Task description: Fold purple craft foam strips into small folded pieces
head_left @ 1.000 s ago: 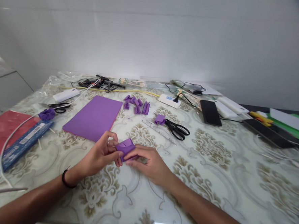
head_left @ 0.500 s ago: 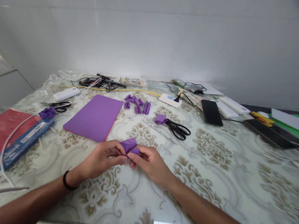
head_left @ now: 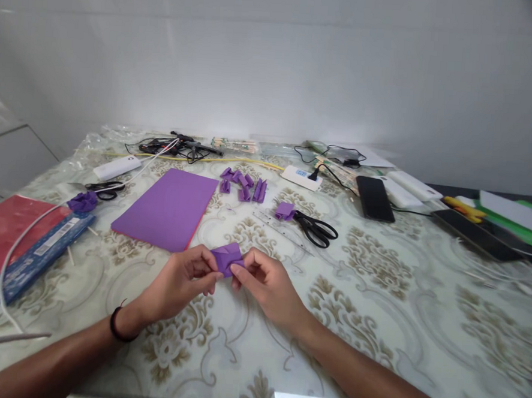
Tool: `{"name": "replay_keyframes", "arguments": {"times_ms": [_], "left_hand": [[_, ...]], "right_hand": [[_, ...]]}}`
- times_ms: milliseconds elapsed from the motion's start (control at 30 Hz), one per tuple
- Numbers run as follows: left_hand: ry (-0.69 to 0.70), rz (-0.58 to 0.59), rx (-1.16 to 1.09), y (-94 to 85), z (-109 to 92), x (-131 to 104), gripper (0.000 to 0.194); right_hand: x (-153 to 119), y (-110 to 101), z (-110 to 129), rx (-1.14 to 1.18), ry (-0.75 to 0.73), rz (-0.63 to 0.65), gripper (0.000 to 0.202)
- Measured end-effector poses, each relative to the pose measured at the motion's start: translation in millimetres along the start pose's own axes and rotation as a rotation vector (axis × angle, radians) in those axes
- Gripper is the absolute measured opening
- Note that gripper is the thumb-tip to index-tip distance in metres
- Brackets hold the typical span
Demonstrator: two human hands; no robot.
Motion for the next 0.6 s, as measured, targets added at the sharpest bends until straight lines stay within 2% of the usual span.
{"name": "replay_keyframes", "arguments": {"times_ms": [100, 200, 267, 333, 467, 600], "left_hand": [[0.066, -0.013, -0.035, -0.6, 2.6, -0.4, 0.034], [0.123, -0.003, 0.092, -3.9, 3.7, -0.7, 0.066], [0.123, 0.024, 0.165, -6.9, 3.9, -0.7, 0.076], [0.127, 0.058, 0.177, -8.9, 3.5, -0.9, 0.069], [0.149, 0.137, 0.226, -6.9, 0.8, -2.4, 0.036], [0.094, 0.183, 0.372, -1.9, -1.7, -4.2, 0.043]], "right_hand": [[0.9, 0.4, -3.6, -0.036, -0.023, -0.024, 0.032], [2.5, -1.2, -5.6, -0.148, -0.054, -0.011, 0.027], [3.3, -2.8, -5.1, -0.249, -0.082, 0.018, 0.024], [3.0, -3.8, -3.7, -0.316, -0.11, 0.05, 0.021], [0.2, -2.9, -1.5, -0.328, -0.12, 0.118, 0.015], [-2.0, -0.9, -0.3, -0.331, -0.121, 0.182, 0.01]]}}
Point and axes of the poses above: each hand's wrist, its own x-axis towards the middle knuckle, its own y-axis out of the palm, z = x × y, the point moved 1 cm from there along x, towards the middle knuckle, and after that the axes turned 8 degrees about -x, right-handed, at the moved point
